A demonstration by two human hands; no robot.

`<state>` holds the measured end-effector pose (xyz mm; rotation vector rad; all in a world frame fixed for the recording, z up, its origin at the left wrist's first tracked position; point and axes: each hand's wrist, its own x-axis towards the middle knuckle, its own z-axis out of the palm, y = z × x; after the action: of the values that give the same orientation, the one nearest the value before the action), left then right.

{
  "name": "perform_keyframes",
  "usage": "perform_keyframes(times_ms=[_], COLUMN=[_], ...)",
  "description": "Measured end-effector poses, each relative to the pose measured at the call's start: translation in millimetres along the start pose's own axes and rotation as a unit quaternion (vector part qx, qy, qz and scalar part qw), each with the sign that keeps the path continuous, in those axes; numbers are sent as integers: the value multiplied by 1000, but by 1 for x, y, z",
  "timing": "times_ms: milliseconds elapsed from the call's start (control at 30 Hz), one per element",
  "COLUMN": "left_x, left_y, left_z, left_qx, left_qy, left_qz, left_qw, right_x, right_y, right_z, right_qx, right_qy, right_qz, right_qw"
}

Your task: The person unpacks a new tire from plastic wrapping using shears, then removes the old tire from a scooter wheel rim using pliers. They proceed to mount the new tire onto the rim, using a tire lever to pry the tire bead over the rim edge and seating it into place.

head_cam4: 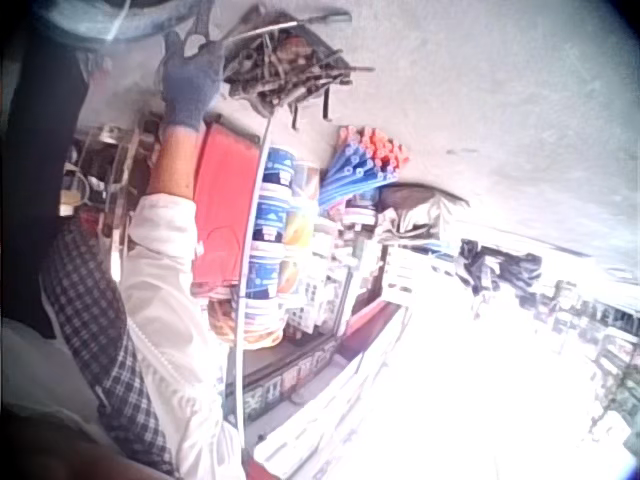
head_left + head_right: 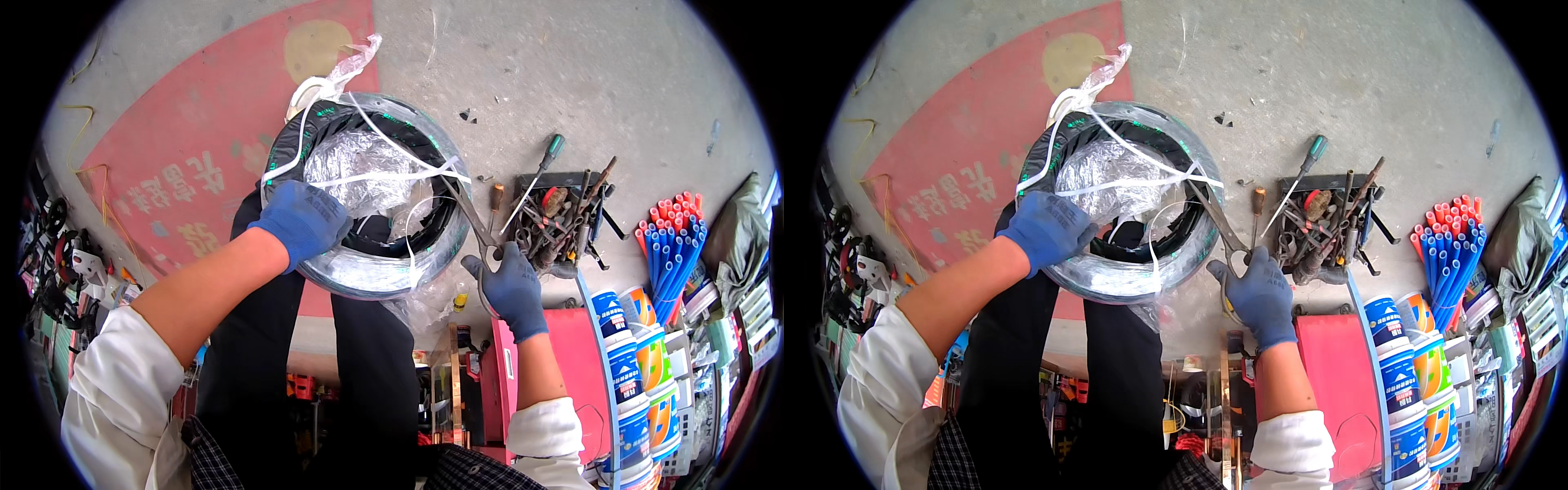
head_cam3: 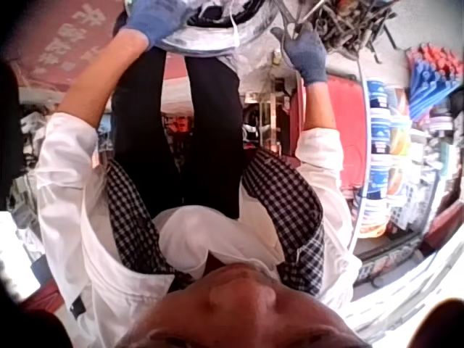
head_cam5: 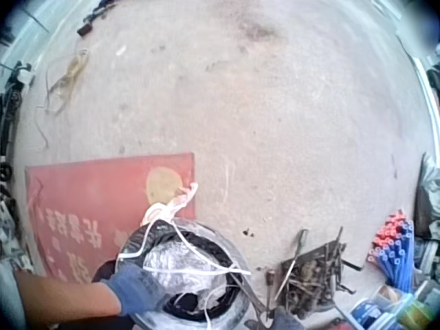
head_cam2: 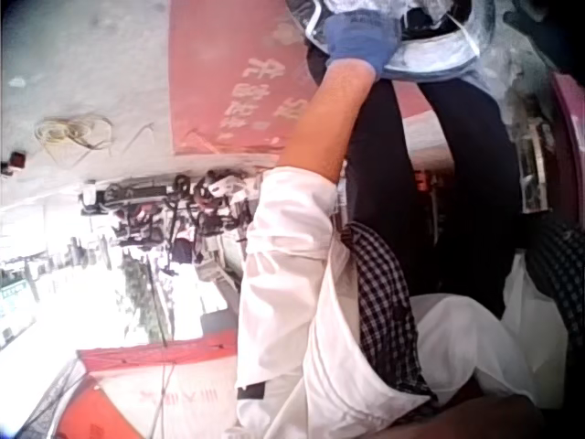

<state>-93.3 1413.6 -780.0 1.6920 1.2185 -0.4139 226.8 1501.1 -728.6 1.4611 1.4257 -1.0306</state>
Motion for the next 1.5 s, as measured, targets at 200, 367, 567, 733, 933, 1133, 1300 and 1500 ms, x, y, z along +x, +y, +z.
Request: perform_keyframes(times_ms=[200,367,567,733,933,1133,1300,1500], left_x=[3,-6,0,1,6,0,6,31], left_y=[-2,-7,-9,-10,-6,-9,-3,80], left_z=[0,14,9,9,-2,4,-5,0], left_qx=[-1,64,-9,-8,-13,11,19,-95], left_qy=[-7,102,26,50,-20,21,-8,-28], left_qz=[4,72,43,51,27,39,32,-16], left_qw=[1000,990,999,997,999,999,999,995], right_x=[1,35,57,65,72,79,93,91], right_y=[-13,-23,-5,5,13,15,30,13], right_z=[19,12,3,8,17,11,13,23], right_qx=[-50,-102,-188,-115,-56,-27,-28,-23], right_qy=[29,33,69,10,-10,-11,-46,-22], right_qz=[-1,-37,-126,-114,-112,-134,-153,-157], right_qw=[998,994,972,987,992,991,987,987])
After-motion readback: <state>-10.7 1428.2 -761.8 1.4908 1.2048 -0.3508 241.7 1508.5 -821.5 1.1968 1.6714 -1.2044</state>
